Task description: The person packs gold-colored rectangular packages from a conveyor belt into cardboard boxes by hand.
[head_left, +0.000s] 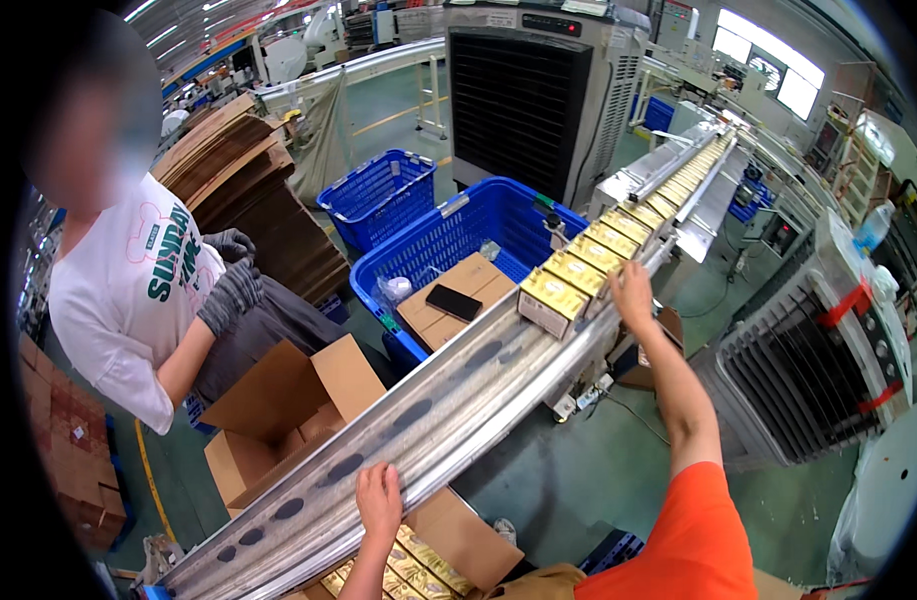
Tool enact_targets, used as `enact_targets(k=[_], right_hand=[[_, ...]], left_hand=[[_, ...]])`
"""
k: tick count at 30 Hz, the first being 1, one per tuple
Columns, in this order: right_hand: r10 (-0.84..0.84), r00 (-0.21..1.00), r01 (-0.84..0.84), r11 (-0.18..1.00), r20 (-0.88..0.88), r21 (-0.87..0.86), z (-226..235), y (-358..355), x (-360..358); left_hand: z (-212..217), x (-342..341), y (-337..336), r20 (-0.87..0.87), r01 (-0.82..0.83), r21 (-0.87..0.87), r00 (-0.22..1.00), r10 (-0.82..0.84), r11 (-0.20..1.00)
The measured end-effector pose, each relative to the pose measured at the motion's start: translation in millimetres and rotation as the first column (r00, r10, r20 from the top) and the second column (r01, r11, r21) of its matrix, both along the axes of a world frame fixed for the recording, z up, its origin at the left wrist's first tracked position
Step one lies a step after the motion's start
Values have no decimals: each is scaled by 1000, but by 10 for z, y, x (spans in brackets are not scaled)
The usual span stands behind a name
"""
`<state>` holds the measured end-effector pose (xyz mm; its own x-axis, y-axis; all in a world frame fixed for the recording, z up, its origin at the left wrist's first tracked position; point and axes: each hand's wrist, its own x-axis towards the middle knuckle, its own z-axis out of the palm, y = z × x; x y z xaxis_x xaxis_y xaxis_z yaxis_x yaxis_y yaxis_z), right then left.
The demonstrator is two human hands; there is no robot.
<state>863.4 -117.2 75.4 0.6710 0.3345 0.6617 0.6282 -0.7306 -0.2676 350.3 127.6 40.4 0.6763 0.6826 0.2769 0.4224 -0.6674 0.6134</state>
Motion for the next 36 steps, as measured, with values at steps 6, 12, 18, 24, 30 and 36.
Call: enact_targets(k=[6, 12, 18, 24, 30, 36], right_hand=[[-157, 987, 151, 971, -20, -184, -74, 333, 1152], [-287, 925, 191, 918, -250, -346, 208, 329, 1260], [-199, 743, -116, 902, -639, -416, 345, 637, 784], [49, 594, -512, 793, -803, -330, 459, 1220, -1261], [421, 444, -652, 757, -791, 37, 163, 1917, -3160], [645, 389, -707, 667, -658, 235, 476, 2109, -4426]], left_hand=[[140, 75, -86, -146, -54, -38, 988, 48, 998], [180, 107, -50, -121, -41, -61, 992, 34, 997], [23, 68, 22, 82, -24, -280, 995, 49, 960], [0, -121, 507, 156, -51, -808, 943, 295, 588], [168, -1312, 875, -69, -363, -500, 921, 382, 786], [580, -2607, 692, 231, -355, -487, 829, 510, 798]])
